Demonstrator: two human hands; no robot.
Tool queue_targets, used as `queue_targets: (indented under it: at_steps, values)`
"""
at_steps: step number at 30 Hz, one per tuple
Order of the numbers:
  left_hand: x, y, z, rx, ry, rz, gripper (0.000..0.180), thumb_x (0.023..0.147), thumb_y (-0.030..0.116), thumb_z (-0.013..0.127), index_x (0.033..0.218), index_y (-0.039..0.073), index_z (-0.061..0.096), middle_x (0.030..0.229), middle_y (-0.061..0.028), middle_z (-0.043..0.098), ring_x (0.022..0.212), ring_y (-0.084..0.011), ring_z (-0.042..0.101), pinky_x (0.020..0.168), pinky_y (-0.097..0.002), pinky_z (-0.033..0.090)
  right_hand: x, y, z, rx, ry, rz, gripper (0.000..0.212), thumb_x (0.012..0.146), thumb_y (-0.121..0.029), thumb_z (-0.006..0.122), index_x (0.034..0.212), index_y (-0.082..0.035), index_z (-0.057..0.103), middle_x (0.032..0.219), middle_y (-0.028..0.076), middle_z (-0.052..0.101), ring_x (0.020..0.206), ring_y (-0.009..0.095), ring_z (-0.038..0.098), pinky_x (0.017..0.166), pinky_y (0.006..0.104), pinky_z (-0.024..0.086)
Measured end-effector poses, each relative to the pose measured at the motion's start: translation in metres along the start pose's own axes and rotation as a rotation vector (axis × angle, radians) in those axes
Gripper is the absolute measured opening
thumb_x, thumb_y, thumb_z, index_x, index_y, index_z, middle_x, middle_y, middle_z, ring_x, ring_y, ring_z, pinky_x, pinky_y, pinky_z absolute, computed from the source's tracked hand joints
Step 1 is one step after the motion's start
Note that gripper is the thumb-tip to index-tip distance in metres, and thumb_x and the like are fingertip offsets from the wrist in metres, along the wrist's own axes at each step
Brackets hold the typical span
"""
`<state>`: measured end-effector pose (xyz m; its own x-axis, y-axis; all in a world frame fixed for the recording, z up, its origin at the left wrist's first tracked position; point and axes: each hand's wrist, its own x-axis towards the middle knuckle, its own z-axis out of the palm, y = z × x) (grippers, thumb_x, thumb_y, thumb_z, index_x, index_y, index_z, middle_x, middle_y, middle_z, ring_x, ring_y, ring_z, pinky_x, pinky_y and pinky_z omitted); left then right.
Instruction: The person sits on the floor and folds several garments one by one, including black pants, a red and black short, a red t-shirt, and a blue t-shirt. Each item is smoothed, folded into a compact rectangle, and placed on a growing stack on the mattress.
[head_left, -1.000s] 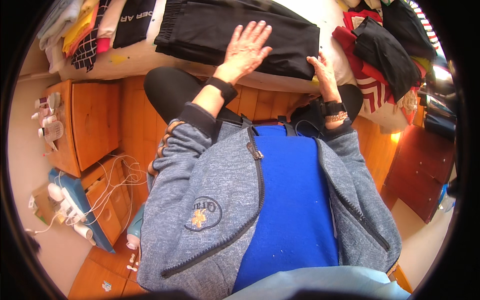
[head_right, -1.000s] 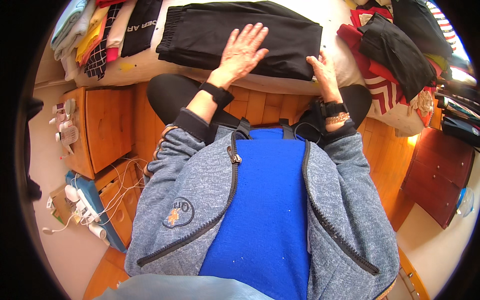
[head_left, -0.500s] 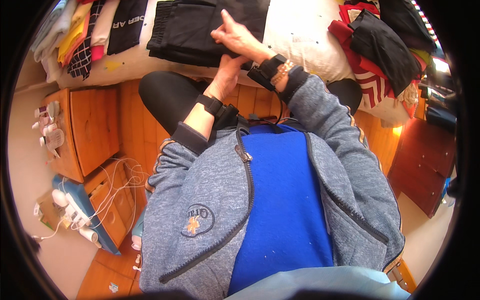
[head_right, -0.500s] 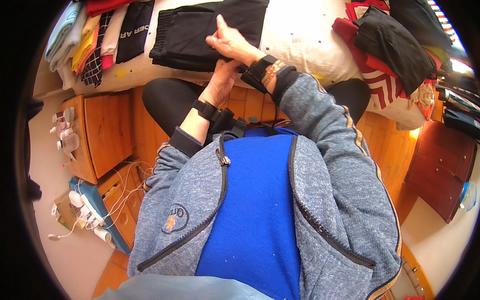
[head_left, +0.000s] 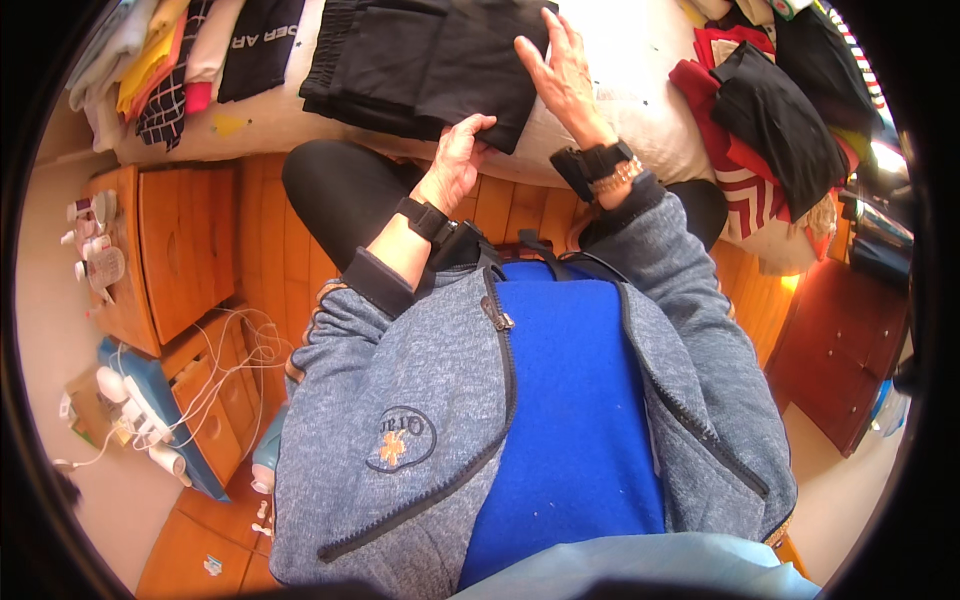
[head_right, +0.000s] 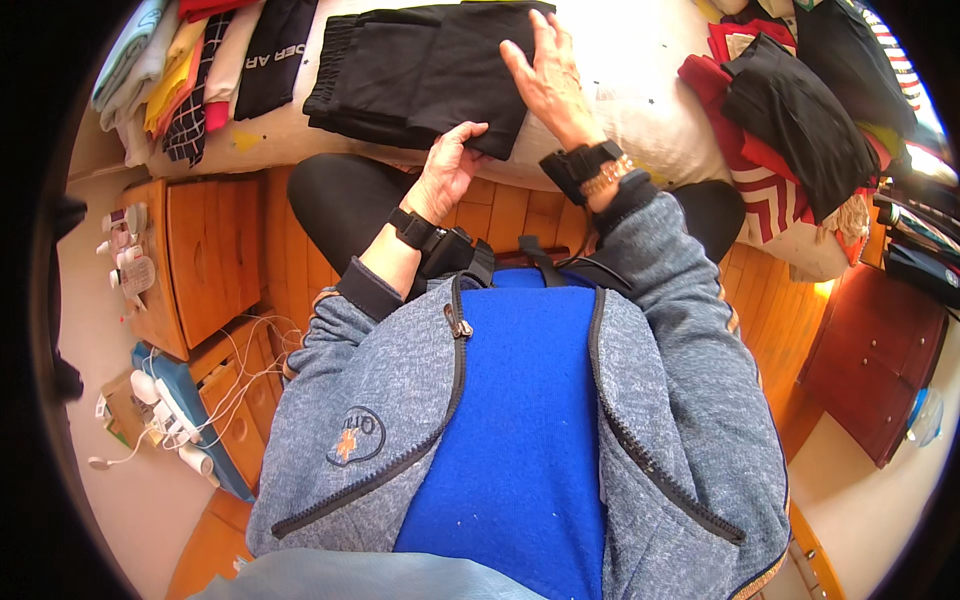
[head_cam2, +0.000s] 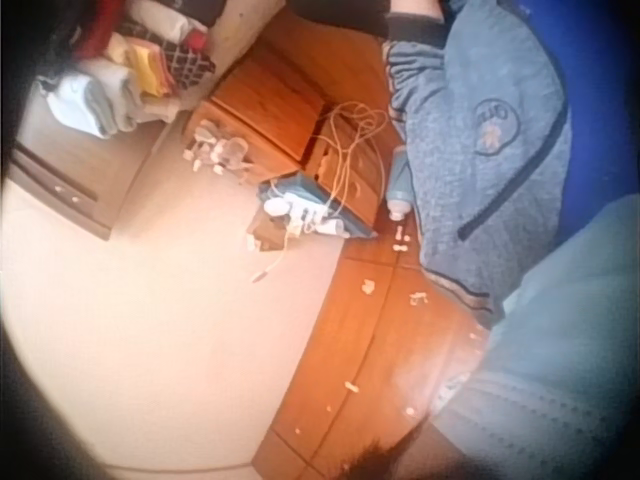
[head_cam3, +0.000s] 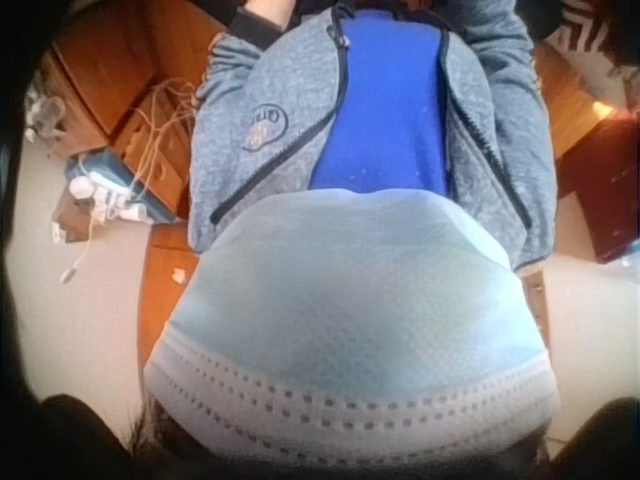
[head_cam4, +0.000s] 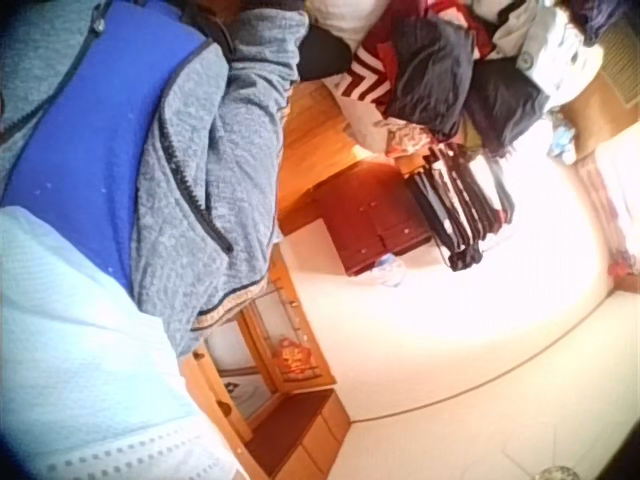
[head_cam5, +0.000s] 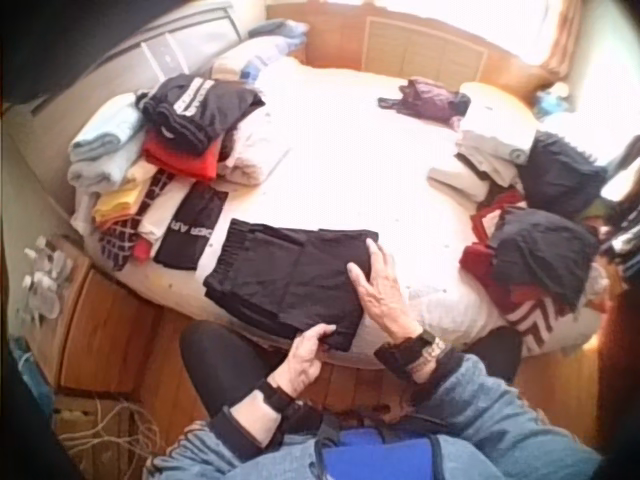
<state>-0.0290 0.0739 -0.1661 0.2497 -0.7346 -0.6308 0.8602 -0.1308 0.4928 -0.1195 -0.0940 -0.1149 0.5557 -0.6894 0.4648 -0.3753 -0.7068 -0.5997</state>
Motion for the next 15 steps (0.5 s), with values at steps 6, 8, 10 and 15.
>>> queue_targets:
  at_steps: [6, 8, 10, 15]
  values:
    - [0.006, 0.003, -0.012, 0.020, -0.090, -0.100, 0.014, 0.091, 0.014, 0.065, 0.102, 0.006, 0.068, 0.098, -0.0059, 0.072, 0.090, -0.0196, 0.067, 0.085, -0.0380, 0.052, 0.060, 0.040, 0.016, 0.862, -0.079, 0.658, 0.058, 0.083, -0.024, 0.081, 0.129, 0.002, 0.058, 0.104, 0.007, 0.070, 0.094, 0.015, 0.065, 0.085, 0.0268, 0.050]
    - [0.006, 0.004, -0.011, 0.023, -0.105, -0.112, 0.015, 0.091, 0.014, 0.065, 0.102, 0.006, 0.068, 0.099, -0.0060, 0.072, 0.091, -0.0195, 0.068, 0.086, -0.0379, 0.052, 0.078, 0.059, 0.017, 1.005, -0.288, 0.326, 0.053, 0.093, -0.009, 0.066, 0.141, 0.001, 0.047, 0.125, 0.017, 0.063, 0.105, 0.023, 0.064, 0.089, 0.0338, 0.052]
    - [0.006, 0.004, -0.008, -0.008, -0.107, -0.122, 0.016, 0.091, 0.015, 0.065, 0.103, 0.006, 0.069, 0.100, -0.0063, 0.072, 0.093, -0.0194, 0.068, 0.086, -0.0376, 0.052, 0.073, 0.074, 0.024, 0.810, -0.088, 0.367, 0.042, 0.086, -0.008, 0.073, 0.125, 0.002, 0.061, 0.112, 0.010, 0.069, 0.099, 0.018, 0.065, 0.089, 0.0296, 0.051]
    - [0.003, 0.005, 0.001, 0.011, -0.107, -0.128, 0.018, 0.090, 0.017, 0.070, 0.106, 0.007, 0.069, 0.107, -0.0059, 0.071, 0.098, -0.0194, 0.067, 0.091, -0.0392, 0.051, 0.054, 0.082, 0.035, 0.338, -0.056, 0.543, 0.057, 0.084, -0.022, 0.080, 0.131, 0.002, 0.058, 0.116, 0.014, 0.070, 0.110, 0.022, 0.064, 0.097, 0.0302, 0.048]
